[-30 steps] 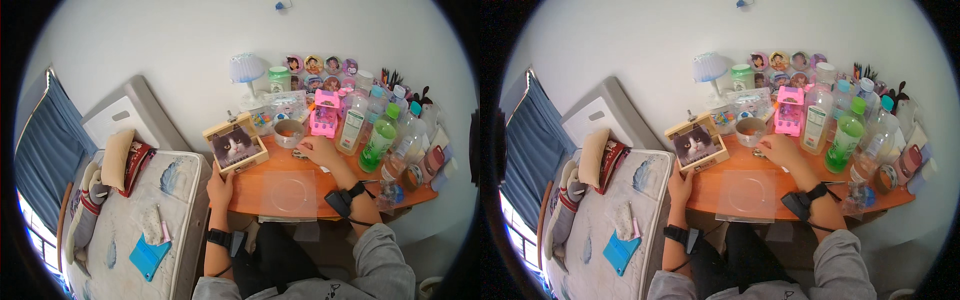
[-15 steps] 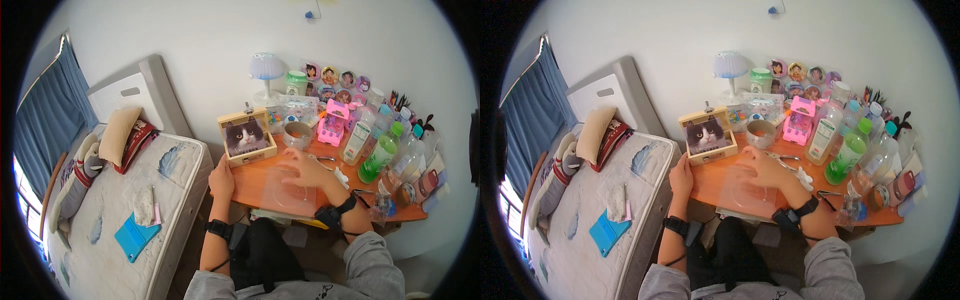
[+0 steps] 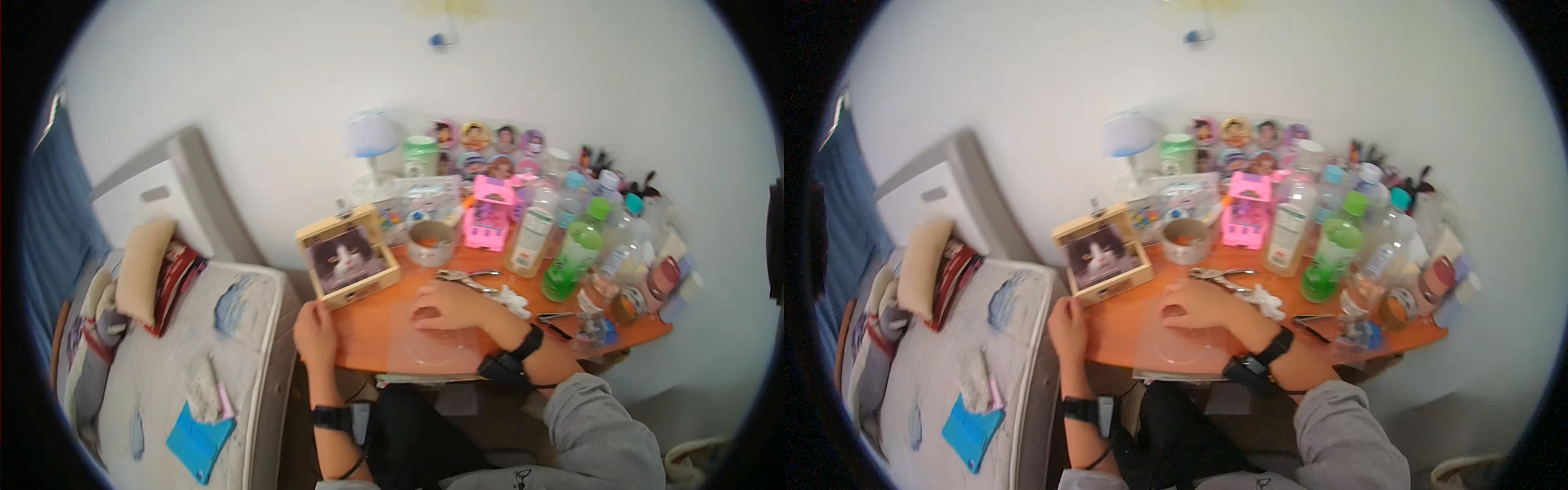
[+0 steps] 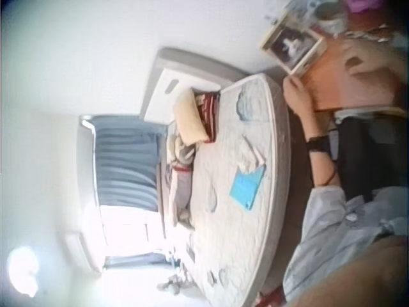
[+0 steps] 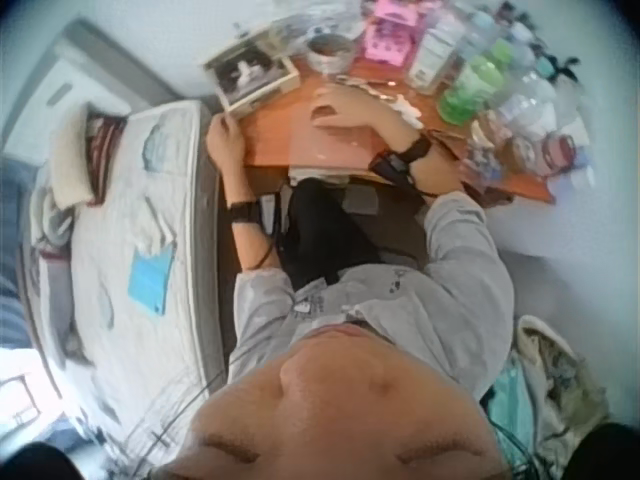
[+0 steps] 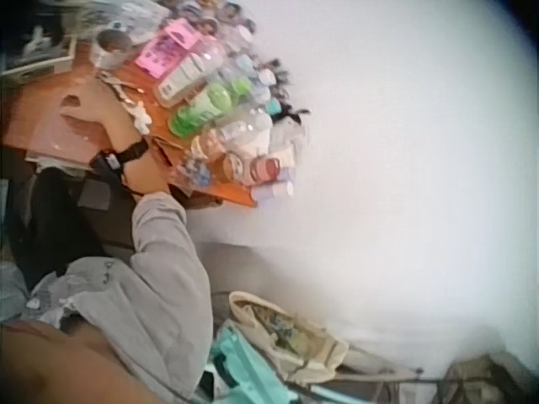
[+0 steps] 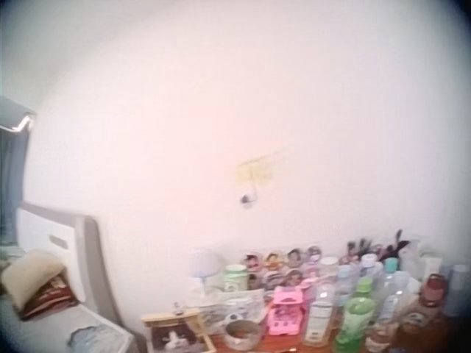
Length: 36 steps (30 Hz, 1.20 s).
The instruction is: Cutting out a paper cat image and cleaning the workspace.
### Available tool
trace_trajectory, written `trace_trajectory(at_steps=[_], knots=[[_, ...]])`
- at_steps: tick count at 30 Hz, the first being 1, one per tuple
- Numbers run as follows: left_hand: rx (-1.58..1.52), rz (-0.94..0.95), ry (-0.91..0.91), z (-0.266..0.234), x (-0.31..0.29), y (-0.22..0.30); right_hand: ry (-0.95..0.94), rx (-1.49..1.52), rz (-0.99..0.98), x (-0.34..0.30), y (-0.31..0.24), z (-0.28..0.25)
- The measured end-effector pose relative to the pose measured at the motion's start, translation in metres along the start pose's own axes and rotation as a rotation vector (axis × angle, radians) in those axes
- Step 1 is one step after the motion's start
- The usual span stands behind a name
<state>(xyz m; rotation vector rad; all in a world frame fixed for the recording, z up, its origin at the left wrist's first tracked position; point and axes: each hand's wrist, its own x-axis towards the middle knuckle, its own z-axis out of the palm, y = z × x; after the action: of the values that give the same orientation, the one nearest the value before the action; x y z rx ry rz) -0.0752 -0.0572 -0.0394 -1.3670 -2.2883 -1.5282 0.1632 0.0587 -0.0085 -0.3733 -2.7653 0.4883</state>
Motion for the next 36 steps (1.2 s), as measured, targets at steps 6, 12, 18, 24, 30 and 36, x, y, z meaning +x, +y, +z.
trace_trajectory(at_steps=[6, 12, 18, 24, 30, 36], knots=[[-0.387, -0.053, -0.018, 0.001, 0.002, -0.023, 0.057, 0.062, 0.003, 0.005, -0.001, 0.004], [-0.383, 0.049, 0.086, 0.002, 0.003, -0.023, 0.017, 0.111, 0.064, 0.005, -0.002, 0.002], [-0.354, 0.01, 0.03, 0.002, -0.001, -0.013, 0.09, 0.143, 0.042, 0.0, 0.002, 0.008], [-0.308, 0.037, 0.006, -0.003, 0.001, -0.022, 0.095, 0.153, 0.043, 0.003, -0.003, 0.005], [-0.445, -0.009, -0.04, -0.003, -0.002, -0.007, -0.007, 0.23, 0.09, 0.001, 0.003, 0.0], [-0.504, -0.012, -0.012, -0.002, 0.0, -0.012, -0.038, 0.347, 0.103, 0.004, 0.004, -0.001]])
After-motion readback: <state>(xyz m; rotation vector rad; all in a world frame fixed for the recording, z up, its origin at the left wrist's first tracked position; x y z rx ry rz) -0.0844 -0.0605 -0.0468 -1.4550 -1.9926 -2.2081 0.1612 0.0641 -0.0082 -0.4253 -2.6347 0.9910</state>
